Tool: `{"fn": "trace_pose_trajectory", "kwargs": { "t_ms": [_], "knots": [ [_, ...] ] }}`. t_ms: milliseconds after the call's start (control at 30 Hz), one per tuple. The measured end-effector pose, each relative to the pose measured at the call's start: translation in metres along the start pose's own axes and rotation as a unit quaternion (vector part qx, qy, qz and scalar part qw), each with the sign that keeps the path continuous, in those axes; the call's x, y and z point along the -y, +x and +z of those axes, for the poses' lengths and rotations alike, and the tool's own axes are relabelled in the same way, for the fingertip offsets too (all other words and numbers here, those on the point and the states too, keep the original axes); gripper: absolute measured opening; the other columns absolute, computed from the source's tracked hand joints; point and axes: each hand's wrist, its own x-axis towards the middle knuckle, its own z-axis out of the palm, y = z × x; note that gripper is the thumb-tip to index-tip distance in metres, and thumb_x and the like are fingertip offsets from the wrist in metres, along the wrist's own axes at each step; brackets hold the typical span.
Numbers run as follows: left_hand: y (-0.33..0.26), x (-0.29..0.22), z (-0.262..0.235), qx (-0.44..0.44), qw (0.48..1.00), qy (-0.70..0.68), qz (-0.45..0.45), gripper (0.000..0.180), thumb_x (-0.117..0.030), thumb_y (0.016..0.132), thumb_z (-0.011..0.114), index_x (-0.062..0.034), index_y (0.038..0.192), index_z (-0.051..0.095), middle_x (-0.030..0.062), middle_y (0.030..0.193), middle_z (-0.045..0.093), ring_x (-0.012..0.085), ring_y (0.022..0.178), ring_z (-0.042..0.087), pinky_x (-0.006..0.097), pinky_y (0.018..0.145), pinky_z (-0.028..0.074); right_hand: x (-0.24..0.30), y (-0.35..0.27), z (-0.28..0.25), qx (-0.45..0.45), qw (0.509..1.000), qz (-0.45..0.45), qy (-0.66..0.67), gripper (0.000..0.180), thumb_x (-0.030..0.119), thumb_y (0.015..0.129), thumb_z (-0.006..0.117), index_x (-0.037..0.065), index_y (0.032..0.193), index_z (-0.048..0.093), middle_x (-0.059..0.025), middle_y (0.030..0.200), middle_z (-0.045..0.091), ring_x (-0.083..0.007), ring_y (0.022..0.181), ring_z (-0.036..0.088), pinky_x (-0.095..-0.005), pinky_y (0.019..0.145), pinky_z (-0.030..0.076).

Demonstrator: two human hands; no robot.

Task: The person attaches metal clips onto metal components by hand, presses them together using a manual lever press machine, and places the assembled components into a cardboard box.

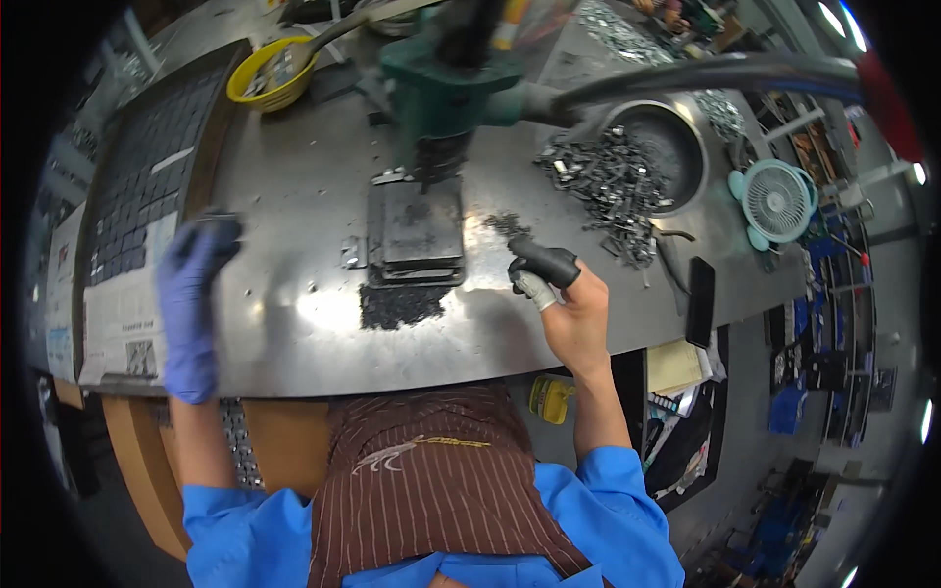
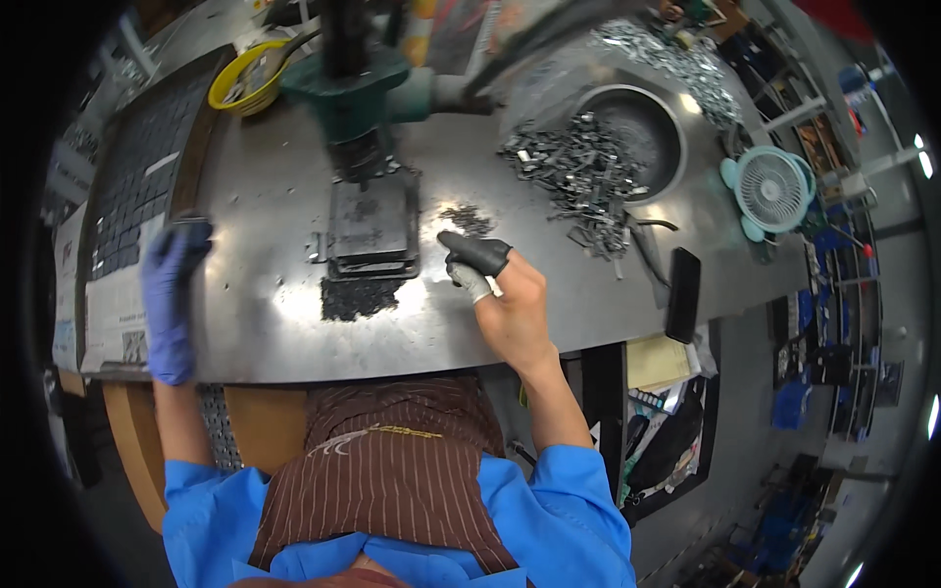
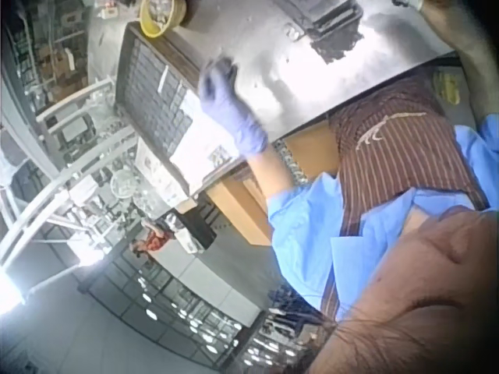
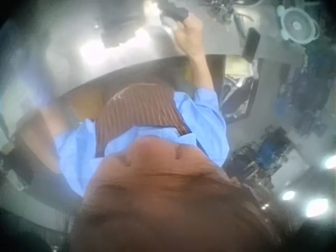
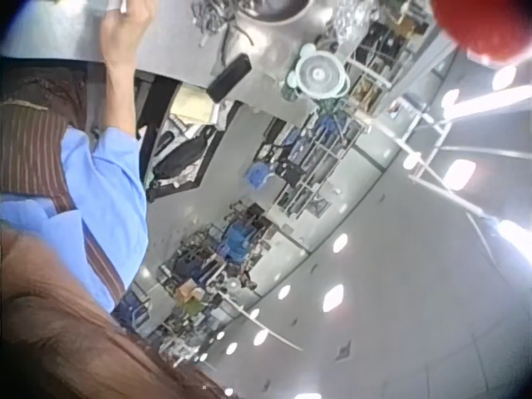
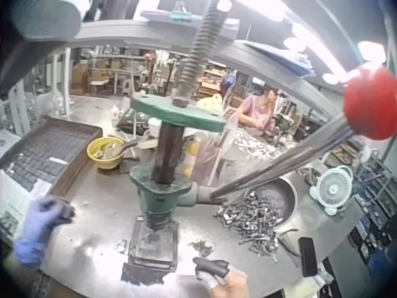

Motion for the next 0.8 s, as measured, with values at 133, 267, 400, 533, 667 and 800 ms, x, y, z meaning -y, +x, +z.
{"fn": "trace_pose_trajectory", "kwargs": {
  "t_ms": [133,267,400,533,667,800],
  "knots": [
    [-0.04,-0.001,0.072,0.078,0.991,-0.031,-0.103,0.031,-0.016,0.083,0.06,0.003,0.108,0.055,0.0122,0.094,0.063,0.018,0.083,0.062,0.029,0.075,0.051,0.011,-0.009,0.029,0.031,0.998,-0.054,-0.028,0.024,-0.006,0.073,0.063,0.0,0.097,0.062,-0.0108,0.088,0.065,-0.0184,0.077,0.063,-0.027,0.067,0.05],
    [-0.066,0.022,0.1,0.106,0.965,-0.184,-0.156,0.035,-0.007,0.085,0.055,0.008,0.116,0.046,0.0176,0.1,0.06,0.023,0.091,0.061,0.031,0.082,0.051,0.011,-0.017,0.039,0.046,0.997,-0.059,-0.02,0.023,-0.004,0.074,0.063,0.001,0.096,0.063,-0.0118,0.086,0.065,-0.0202,0.076,0.064,-0.0275,0.067,0.05],
    [-0.073,0.023,0.114,0.143,0.951,-0.208,-0.18,0.037,-0.004,0.086,0.053,0.0055,0.12,0.045,0.0142,0.102,0.06,0.0179,0.093,0.059,0.029,0.084,0.05,0.015,-0.027,0.039,0.061,0.998,0.01,0.003,0.018,-0.002,0.076,0.061,0.002,0.094,0.061,-0.0101,0.08,0.065,-0.0184,0.068,0.064,-0.0269,0.061,0.05],
    [-0.08,0.019,0.121,0.186,0.955,-0.16,-0.164,0.036,-0.004,0.086,0.054,0.0034,0.121,0.046,0.0108,0.104,0.06,0.0149,0.095,0.057,0.026,0.083,0.047,0.02,-0.031,0.053,0.128,0.991,0.003,0.04,0.016,0.003,0.075,0.064,0.001,0.09,0.06,-0.0141,0.072,0.061,-0.0239,0.061,0.059,-0.0311,0.055,0.046],
    [-0.087,0.018,0.125,0.216,0.95,-0.159,-0.163,0.035,-0.004,0.086,0.053,0.0042,0.12,0.046,0.0105,0.108,0.058,0.0141,0.097,0.056,0.026,0.084,0.047,0.014,-0.033,0.054,0.136,0.99,-0.027,0.015,0.015,0.004,0.075,0.064,0.001,0.089,0.06,-0.0139,0.068,0.058,-0.0268,0.056,0.056,-0.0329,0.051,0.043],
    [-0.09,0.018,0.126,0.218,0.957,-0.128,-0.145,0.035,-0.003,0.086,0.054,0.0044,0.119,0.046,0.0104,0.108,0.058,0.0141,0.097,0.056,0.026,0.084,0.047,0.016,-0.033,0.052,0.141,0.989,-0.015,0.028,0.014,0.005,0.075,0.064,0.002,0.088,0.06,-0.0138,0.068,0.058,-0.0261,0.056,0.057,-0.0326,0.051,0.043]
  ]
}}
